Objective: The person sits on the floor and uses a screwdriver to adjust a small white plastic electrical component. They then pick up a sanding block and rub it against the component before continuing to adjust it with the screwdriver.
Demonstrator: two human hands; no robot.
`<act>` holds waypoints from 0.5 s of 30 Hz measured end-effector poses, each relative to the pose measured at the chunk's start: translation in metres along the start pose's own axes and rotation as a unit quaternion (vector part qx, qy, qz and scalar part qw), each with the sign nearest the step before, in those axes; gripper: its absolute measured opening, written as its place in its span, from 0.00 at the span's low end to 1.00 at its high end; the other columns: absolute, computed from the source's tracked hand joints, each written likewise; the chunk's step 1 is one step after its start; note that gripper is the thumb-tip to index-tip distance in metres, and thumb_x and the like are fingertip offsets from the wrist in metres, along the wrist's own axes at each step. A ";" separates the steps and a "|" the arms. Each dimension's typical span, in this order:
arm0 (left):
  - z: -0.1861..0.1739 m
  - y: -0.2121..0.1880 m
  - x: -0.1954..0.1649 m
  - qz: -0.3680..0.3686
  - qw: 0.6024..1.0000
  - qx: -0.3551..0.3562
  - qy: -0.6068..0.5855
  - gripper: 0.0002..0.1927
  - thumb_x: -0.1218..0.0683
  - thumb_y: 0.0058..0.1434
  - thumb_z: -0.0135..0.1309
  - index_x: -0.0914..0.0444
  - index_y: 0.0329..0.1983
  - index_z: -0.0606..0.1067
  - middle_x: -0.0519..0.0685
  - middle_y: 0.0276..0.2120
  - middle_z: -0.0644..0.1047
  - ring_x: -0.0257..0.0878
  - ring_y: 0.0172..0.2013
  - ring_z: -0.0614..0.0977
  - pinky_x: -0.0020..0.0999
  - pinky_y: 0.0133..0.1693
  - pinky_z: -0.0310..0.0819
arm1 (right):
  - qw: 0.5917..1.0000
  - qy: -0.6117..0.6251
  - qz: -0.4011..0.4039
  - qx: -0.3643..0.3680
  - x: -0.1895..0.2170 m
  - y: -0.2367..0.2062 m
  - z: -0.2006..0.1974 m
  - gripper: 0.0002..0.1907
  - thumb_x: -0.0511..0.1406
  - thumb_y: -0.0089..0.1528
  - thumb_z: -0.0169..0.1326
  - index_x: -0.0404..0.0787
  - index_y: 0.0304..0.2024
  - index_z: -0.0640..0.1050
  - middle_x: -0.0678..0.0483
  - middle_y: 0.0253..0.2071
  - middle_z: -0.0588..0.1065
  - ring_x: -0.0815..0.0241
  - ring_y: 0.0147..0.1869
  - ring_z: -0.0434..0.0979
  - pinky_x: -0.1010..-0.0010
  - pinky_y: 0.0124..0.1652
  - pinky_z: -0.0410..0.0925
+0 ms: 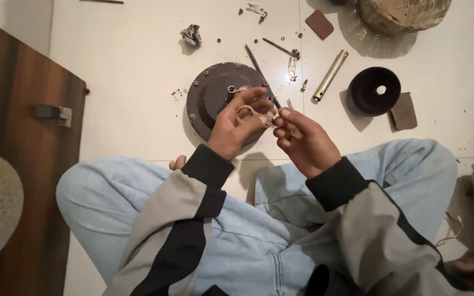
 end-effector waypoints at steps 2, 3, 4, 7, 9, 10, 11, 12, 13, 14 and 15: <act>-0.001 -0.003 0.005 -0.055 0.996 -0.036 -0.058 0.27 0.63 0.63 0.56 0.64 0.67 0.68 0.49 0.50 0.77 0.37 0.50 0.80 0.34 0.54 0.78 | 1.000 0.023 -0.010 0.001 0.006 -0.004 0.001 0.07 0.37 0.70 0.52 0.40 0.44 0.75 0.56 0.41 0.74 0.64 0.44 0.73 0.73 0.44 0.68; -0.001 -0.004 0.007 -0.082 0.991 -0.054 -0.087 0.26 0.62 0.63 0.56 0.64 0.66 0.69 0.49 0.49 0.77 0.37 0.49 0.81 0.35 0.52 0.79 | 0.999 0.035 -0.015 0.002 0.008 -0.006 0.002 0.07 0.37 0.70 0.51 0.40 0.43 0.75 0.54 0.42 0.74 0.63 0.45 0.74 0.72 0.47 0.70; -0.001 -0.004 0.008 -0.088 0.991 -0.066 -0.081 0.26 0.62 0.63 0.57 0.64 0.65 0.69 0.49 0.47 0.77 0.37 0.48 0.81 0.35 0.51 0.80 | 0.998 0.057 -0.019 -0.006 0.011 -0.007 0.003 0.07 0.37 0.70 0.50 0.39 0.43 0.74 0.53 0.43 0.74 0.60 0.48 0.75 0.70 0.50 0.70; 0.000 -0.004 0.008 -0.092 0.990 -0.089 -0.064 0.24 0.61 0.63 0.58 0.65 0.62 0.70 0.48 0.45 0.77 0.37 0.45 0.82 0.34 0.48 0.81 | 0.993 0.115 -0.030 -0.026 0.018 -0.009 0.005 0.07 0.35 0.70 0.47 0.37 0.40 0.73 0.48 0.46 0.75 0.52 0.54 0.76 0.65 0.56 0.70; 0.004 -0.002 0.007 -0.075 0.992 -0.083 -0.054 0.22 0.61 0.63 0.60 0.65 0.61 0.71 0.49 0.43 0.78 0.38 0.42 0.82 0.32 0.46 0.80 | 0.989 0.136 -0.038 -0.034 0.021 -0.008 0.007 0.07 0.34 0.70 0.46 0.37 0.39 0.71 0.46 0.49 0.75 0.48 0.58 0.75 0.62 0.59 0.70; 0.006 -0.001 0.005 -0.057 0.995 -0.070 -0.033 0.21 0.61 0.63 0.60 0.65 0.60 0.72 0.48 0.43 0.77 0.36 0.42 0.81 0.31 0.45 0.79 | 0.988 0.146 -0.035 -0.037 0.021 -0.007 0.007 0.07 0.34 0.70 0.45 0.36 0.39 0.71 0.45 0.50 0.75 0.49 0.59 0.74 0.61 0.59 0.70; 0.010 -0.001 0.003 -0.039 0.998 -0.057 -0.012 0.20 0.61 0.63 0.61 0.65 0.59 0.73 0.47 0.43 0.77 0.35 0.41 0.80 0.31 0.45 0.79 | 0.986 0.158 -0.032 -0.041 0.021 -0.007 0.007 0.07 0.34 0.70 0.44 0.36 0.39 0.70 0.45 0.50 0.75 0.49 0.60 0.74 0.61 0.60 0.70; 0.013 -0.002 0.001 -0.022 0.999 -0.045 0.010 0.19 0.61 0.63 0.61 0.65 0.57 0.74 0.46 0.42 0.77 0.34 0.41 0.79 0.30 0.44 0.79 | 0.984 0.170 -0.029 -0.044 0.020 -0.005 0.007 0.08 0.34 0.71 0.44 0.35 0.39 0.70 0.45 0.51 0.75 0.49 0.61 0.74 0.61 0.60 0.70; 0.016 -0.003 -0.001 -0.017 0.997 -0.049 0.059 0.17 0.59 0.63 0.62 0.64 0.55 0.76 0.46 0.39 0.77 0.34 0.38 0.79 0.30 0.42 0.78 | 0.985 0.170 -0.026 -0.025 0.019 -0.003 0.008 0.08 0.34 0.71 0.43 0.35 0.39 0.70 0.44 0.51 0.74 0.48 0.62 0.74 0.60 0.60 0.70; 0.019 -0.005 -0.003 -0.012 0.993 -0.052 0.107 0.15 0.58 0.63 0.63 0.64 0.52 0.77 0.45 0.37 0.77 0.33 0.36 0.79 0.30 0.40 0.77 | 0.985 0.170 -0.025 -0.007 0.018 -0.002 0.008 0.08 0.34 0.71 0.43 0.35 0.39 0.69 0.44 0.52 0.74 0.47 0.62 0.74 0.59 0.59 0.70; 0.023 -0.007 -0.005 -0.006 0.986 -0.055 0.155 0.13 0.57 0.63 0.63 0.63 0.50 0.79 0.45 0.34 0.77 0.33 0.34 0.79 0.30 0.38 0.76 | 0.985 0.170 -0.024 0.013 0.017 0.000 0.008 0.09 0.34 0.71 0.42 0.35 0.40 0.69 0.44 0.52 0.74 0.46 0.62 0.74 0.59 0.59 0.69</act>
Point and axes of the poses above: each hand's wrist, its own y-axis towards the middle knuckle, its own z-axis out of the palm, x = y × z, the point moved 4 cm from there along y, towards the middle knuckle
